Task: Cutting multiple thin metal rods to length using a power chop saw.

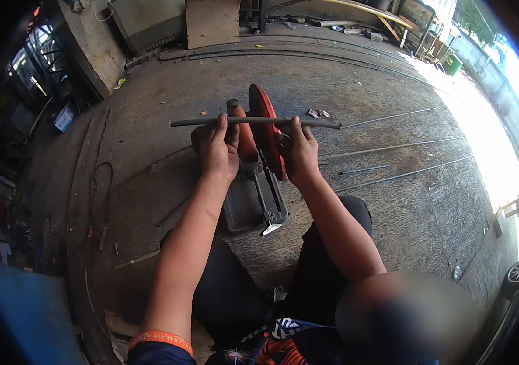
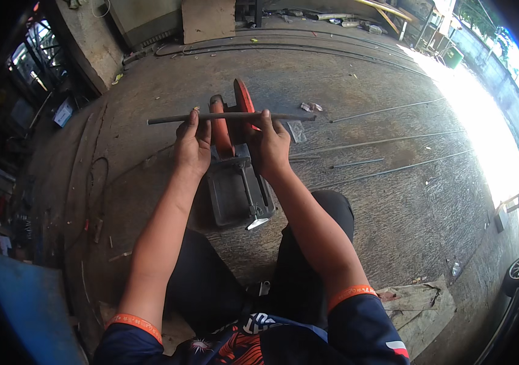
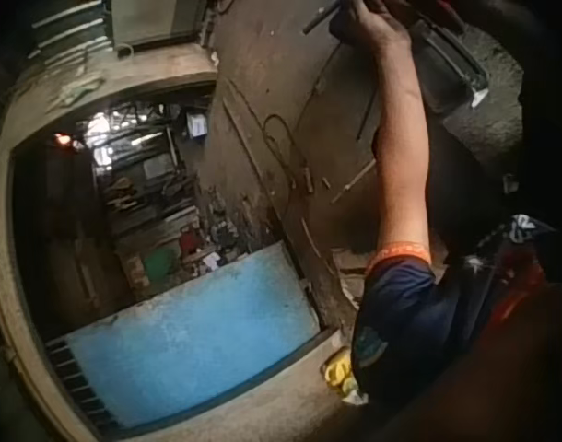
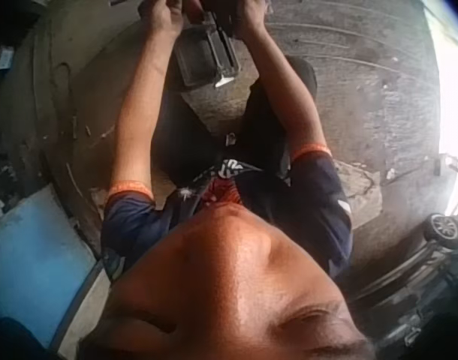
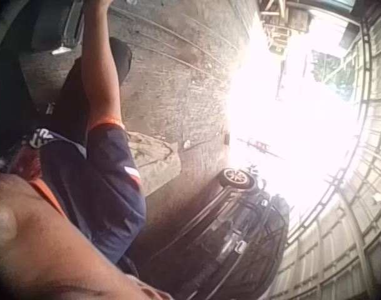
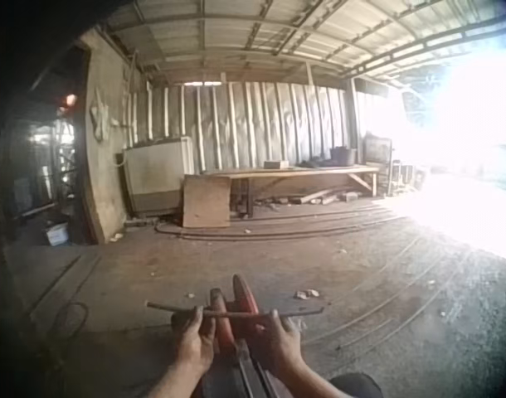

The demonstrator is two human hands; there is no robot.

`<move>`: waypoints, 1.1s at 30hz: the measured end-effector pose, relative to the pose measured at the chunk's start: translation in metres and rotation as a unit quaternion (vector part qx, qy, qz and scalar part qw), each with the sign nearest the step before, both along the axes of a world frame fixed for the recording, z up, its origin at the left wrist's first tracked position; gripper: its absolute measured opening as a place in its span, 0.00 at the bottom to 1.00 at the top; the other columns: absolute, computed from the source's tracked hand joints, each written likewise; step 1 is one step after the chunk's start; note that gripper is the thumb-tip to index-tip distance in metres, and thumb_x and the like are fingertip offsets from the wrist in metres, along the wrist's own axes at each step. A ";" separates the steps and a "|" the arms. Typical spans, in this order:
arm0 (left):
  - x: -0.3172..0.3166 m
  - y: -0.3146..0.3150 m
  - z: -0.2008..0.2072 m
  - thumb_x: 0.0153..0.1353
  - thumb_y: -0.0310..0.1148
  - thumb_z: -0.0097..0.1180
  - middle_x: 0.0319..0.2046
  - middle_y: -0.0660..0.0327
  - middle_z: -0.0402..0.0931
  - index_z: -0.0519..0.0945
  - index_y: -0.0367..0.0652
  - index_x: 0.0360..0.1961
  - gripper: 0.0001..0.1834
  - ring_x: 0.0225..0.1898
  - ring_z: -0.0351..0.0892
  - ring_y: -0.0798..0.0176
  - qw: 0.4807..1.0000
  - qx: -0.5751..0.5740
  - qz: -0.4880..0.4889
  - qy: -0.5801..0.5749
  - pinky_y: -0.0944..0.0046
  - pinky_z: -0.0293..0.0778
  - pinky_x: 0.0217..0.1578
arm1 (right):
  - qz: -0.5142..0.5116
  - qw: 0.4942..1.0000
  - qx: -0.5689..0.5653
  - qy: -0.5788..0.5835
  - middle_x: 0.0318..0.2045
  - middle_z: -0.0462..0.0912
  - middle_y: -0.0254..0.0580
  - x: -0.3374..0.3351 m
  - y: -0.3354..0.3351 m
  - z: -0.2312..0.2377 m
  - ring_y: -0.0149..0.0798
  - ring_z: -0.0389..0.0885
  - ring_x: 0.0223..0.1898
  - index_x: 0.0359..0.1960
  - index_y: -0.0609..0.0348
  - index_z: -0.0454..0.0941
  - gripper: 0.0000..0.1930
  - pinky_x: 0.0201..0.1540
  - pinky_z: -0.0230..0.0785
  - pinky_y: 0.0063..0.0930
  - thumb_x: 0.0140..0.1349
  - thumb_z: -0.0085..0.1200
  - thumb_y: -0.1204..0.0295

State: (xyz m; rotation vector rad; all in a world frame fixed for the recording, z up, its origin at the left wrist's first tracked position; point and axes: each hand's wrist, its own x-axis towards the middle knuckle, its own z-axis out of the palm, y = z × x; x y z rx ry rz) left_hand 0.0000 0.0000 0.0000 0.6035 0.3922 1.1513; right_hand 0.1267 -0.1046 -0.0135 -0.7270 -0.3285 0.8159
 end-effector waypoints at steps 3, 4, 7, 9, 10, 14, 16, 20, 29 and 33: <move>0.003 -0.004 0.009 0.64 0.30 0.60 0.40 0.65 0.78 0.79 0.41 0.39 0.06 0.42 0.80 0.69 1.000 0.015 0.012 -0.001 0.70 0.82 0.44 | 0.040 0.995 -0.058 -0.069 0.35 0.85 0.45 0.009 -0.001 0.010 0.34 0.85 0.32 0.45 0.66 0.78 0.18 0.35 0.77 0.27 0.70 0.52 0.60; 0.004 -0.007 0.013 0.64 0.30 0.60 0.39 0.65 0.78 0.79 0.41 0.38 0.05 0.42 0.80 0.69 1.000 0.021 0.022 -0.002 0.69 0.82 0.44 | 0.073 0.984 -0.094 -0.131 0.33 0.85 0.42 0.012 -0.005 0.017 0.34 0.85 0.32 0.42 0.65 0.79 0.17 0.35 0.77 0.27 0.71 0.51 0.60; -0.003 -0.033 0.030 0.63 0.28 0.62 0.37 0.63 0.76 0.78 0.42 0.37 0.05 0.41 0.80 0.67 0.998 -0.015 0.043 0.046 0.68 0.83 0.41 | -0.031 0.869 -0.152 -0.470 0.29 0.86 0.43 -0.002 -0.029 0.033 0.41 0.85 0.27 0.35 0.63 0.82 0.12 0.34 0.77 0.32 0.68 0.52 0.67; -0.003 -0.042 0.052 0.62 0.29 0.63 0.35 0.63 0.78 0.79 0.40 0.36 0.06 0.37 0.80 0.67 0.996 -0.022 0.023 0.083 0.69 0.80 0.39 | -0.215 0.706 -0.127 -0.662 0.32 0.85 0.48 -0.010 -0.043 0.050 0.47 0.85 0.29 0.37 0.64 0.82 0.09 0.36 0.75 0.34 0.64 0.53 0.71; -0.009 -0.050 0.058 0.62 0.30 0.63 0.34 0.63 0.79 0.80 0.39 0.36 0.06 0.35 0.80 0.67 0.993 0.041 0.031 0.106 0.70 0.79 0.38 | -0.275 0.650 -0.098 -0.702 0.35 0.84 0.51 -0.011 -0.043 0.058 0.52 0.83 0.36 0.41 0.60 0.81 0.10 0.41 0.75 0.40 0.61 0.54 0.71; -0.012 -0.081 0.080 0.61 0.30 0.65 0.29 0.64 0.81 0.82 0.36 0.36 0.07 0.31 0.80 0.70 0.957 0.239 0.052 0.159 0.74 0.75 0.32 | -0.146 0.638 -0.081 -0.752 0.34 0.83 0.53 -0.018 -0.041 0.083 0.56 0.82 0.37 0.49 0.58 0.74 0.16 0.40 0.72 0.50 0.61 0.54 0.67; -0.010 -0.086 0.084 0.61 0.30 0.65 0.31 0.63 0.82 0.82 0.35 0.40 0.10 0.33 0.81 0.72 0.943 0.290 0.056 0.150 0.74 0.75 0.34 | -0.073 0.635 -0.164 -0.752 0.31 0.83 0.56 -0.010 -0.043 0.090 0.60 0.81 0.36 0.48 0.58 0.73 0.15 0.39 0.72 0.52 0.62 0.52 0.67; -0.009 -0.056 0.073 0.61 0.28 0.64 0.36 0.61 0.83 0.80 0.34 0.46 0.13 0.34 0.81 0.71 0.955 0.273 -0.037 0.109 0.72 0.76 0.38 | -0.028 0.671 -0.229 -0.704 0.28 0.81 0.61 0.029 -0.038 0.074 0.64 0.80 0.36 0.41 0.62 0.75 0.14 0.38 0.70 0.54 0.64 0.51 0.63; 0.009 0.036 0.010 0.60 0.39 0.64 0.38 0.58 0.79 0.76 0.34 0.48 0.21 0.40 0.78 0.64 0.881 0.120 -0.170 0.426 0.65 0.71 0.46 | 0.048 0.792 -0.402 -0.457 0.25 0.77 0.61 0.138 -0.067 -0.140 0.59 0.76 0.29 0.32 0.67 0.76 0.21 0.36 0.68 0.46 0.68 0.49 0.57; 0.033 0.039 0.005 0.59 0.30 0.63 0.36 0.60 0.77 0.76 0.35 0.48 0.17 0.37 0.78 0.65 0.816 0.124 -0.158 0.542 0.65 0.74 0.40 | 0.102 0.774 -0.436 -0.447 0.31 0.82 0.60 0.144 -0.055 -0.206 0.58 0.81 0.36 0.40 0.65 0.81 0.21 0.42 0.71 0.43 0.68 0.49 0.56</move>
